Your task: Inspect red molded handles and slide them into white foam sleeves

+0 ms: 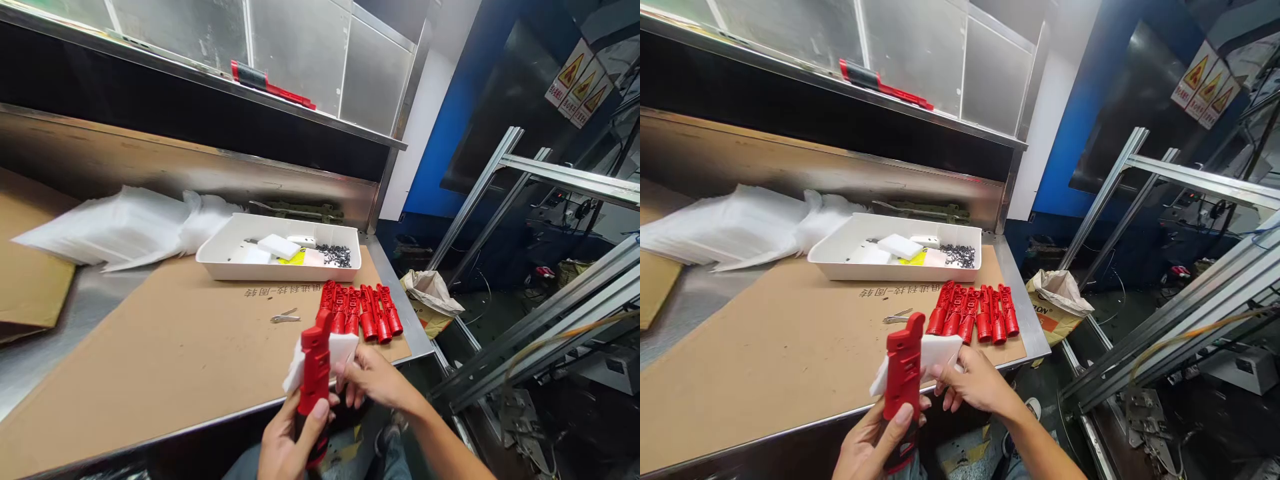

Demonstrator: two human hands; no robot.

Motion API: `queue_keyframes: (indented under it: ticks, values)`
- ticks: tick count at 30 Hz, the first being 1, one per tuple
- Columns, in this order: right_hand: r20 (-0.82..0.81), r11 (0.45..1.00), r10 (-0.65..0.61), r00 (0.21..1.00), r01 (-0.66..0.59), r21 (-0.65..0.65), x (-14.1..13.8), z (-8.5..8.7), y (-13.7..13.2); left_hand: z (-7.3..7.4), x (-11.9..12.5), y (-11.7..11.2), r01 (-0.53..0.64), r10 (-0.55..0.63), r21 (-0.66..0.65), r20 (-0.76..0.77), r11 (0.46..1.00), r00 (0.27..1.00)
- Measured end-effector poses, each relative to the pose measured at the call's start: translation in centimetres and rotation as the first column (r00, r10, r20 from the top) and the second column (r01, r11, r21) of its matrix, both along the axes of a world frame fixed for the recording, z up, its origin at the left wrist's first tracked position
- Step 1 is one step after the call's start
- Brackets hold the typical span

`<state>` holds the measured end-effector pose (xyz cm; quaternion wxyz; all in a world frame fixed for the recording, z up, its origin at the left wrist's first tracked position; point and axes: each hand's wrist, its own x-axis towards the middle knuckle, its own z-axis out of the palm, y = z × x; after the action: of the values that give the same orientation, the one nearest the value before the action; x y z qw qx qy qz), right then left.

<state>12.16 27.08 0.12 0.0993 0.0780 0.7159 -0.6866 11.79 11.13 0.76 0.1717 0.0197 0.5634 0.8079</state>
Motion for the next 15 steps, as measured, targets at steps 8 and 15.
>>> queue_keyframes:
  ticks: [8,15]
  values:
    - [-0.042,0.908,0.107,0.993,-0.080,0.411,0.5,1.5,1.4,0.1,-2.2,-1.6,-0.122,0.057,0.171,0.340,0.978,0.939]
    - [-0.193,0.771,-0.078,0.978,0.181,0.611,-5.1,4.7,4.4,1.2,-4.1,-3.9,-0.270,0.166,0.238,0.379,0.933,0.910]
